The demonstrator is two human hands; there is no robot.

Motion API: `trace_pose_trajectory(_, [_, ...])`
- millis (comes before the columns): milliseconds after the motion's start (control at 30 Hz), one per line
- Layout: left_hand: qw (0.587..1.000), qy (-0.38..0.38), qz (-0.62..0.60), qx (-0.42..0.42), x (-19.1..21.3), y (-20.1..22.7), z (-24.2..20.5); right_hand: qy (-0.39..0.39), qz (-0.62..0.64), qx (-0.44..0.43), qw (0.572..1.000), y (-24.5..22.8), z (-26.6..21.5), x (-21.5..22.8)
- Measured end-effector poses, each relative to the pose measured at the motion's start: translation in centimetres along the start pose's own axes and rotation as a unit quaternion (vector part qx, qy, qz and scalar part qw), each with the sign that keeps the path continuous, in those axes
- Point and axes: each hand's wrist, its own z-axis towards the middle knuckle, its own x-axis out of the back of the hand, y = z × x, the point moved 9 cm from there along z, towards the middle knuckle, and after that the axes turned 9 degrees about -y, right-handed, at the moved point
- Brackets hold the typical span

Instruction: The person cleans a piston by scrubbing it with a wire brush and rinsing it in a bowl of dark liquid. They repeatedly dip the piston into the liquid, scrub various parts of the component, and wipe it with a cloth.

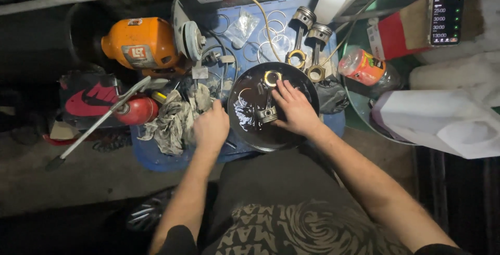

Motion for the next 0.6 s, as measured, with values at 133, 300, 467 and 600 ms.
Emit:
trace_pose_trajectory(133, [0.994,0.090,0.060,-0.010,1.5,2.4,1.4,0.012,0.010,0.029,0.999,-0.4,0.3,-0.2])
trace_pose_trajectory(300, [0.981,0.052,0.023,-0.184,-2.8,8.6,3.7,0.031,0.011,0.043,0.999,-0.1,0.5,-1.3])
trace_pose_trajectory(467, [0.988,-0.082,-0.016,-0.128,-11.3,8.6,7.8,0.051,0.012,0.043,0.998,-0.1,-0.4,-1.6])
trace_pose_trajectory(600, [0.987,-0.099,-0.052,-0.112,-14.0,8.2,8.0,0.007,-0.022,0.022,0.999,-1.0,-1.8,-0.8])
